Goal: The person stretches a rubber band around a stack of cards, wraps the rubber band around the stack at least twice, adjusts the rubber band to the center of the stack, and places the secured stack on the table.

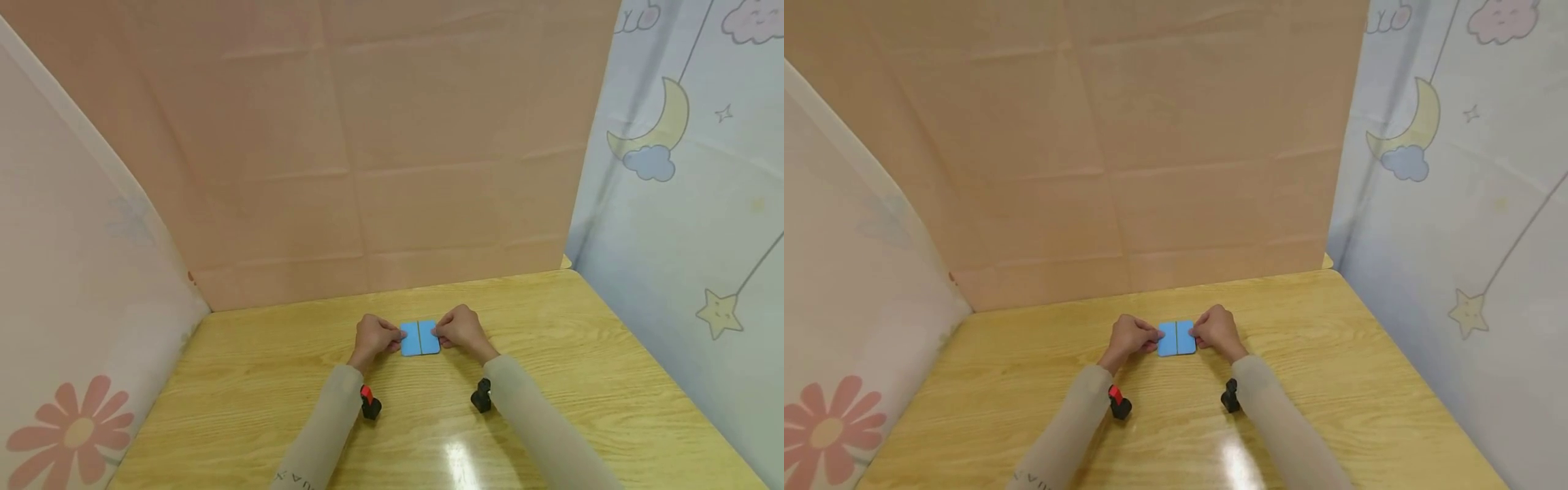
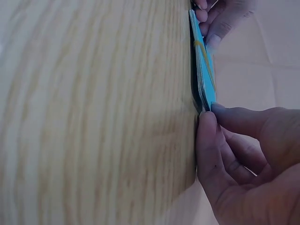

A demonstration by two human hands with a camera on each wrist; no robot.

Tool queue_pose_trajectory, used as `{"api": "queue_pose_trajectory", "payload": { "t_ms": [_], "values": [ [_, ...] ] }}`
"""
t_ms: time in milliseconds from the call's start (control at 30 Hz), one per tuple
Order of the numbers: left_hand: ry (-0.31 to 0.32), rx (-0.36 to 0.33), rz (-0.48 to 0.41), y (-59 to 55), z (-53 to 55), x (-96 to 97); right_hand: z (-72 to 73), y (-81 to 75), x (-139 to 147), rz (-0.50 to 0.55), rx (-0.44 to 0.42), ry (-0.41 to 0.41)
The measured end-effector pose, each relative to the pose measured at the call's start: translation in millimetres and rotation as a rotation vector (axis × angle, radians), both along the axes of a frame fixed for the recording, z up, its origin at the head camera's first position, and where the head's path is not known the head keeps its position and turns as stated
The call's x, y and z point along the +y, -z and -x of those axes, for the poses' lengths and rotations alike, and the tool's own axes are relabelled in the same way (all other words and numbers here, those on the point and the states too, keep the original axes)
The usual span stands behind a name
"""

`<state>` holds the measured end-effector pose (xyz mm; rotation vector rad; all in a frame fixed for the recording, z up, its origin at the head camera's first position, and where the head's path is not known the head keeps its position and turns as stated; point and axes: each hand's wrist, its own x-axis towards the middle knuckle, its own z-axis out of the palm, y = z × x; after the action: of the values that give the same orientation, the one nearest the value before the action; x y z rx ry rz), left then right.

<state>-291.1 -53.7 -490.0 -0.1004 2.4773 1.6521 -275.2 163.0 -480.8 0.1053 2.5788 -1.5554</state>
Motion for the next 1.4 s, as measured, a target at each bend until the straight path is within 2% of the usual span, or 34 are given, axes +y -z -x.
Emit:
{"api": "queue_pose_trajectory", "payload": {
  "t_ms": [467,667,900,1167,1400],
  "values": [
    [0.012,0.012,-0.008,2.5,-0.6,-0.4,-2.4,0.9,3,-0.01,0.048,-0.004],
    [0.012,-0.003,-0.029,3.1,-5.6,1.2,-7.5,0.5,12,-0.017,0.052,0.003],
    [0.019,0.016,-0.052,4.8,-14.4,0.3,-14.9,1.0,24,0.0,0.025,-0.002],
    [0.053,0.026,-0.043,-1.5,-18.7,-9.9,-16.7,-3.5,29,0.005,0.031,0.016],
    [0.11,0.072,0.008,-12.1,-25.2,-16.7,-17.3,-10.8,31,-0.026,0.061,0.02]
  ]
}}
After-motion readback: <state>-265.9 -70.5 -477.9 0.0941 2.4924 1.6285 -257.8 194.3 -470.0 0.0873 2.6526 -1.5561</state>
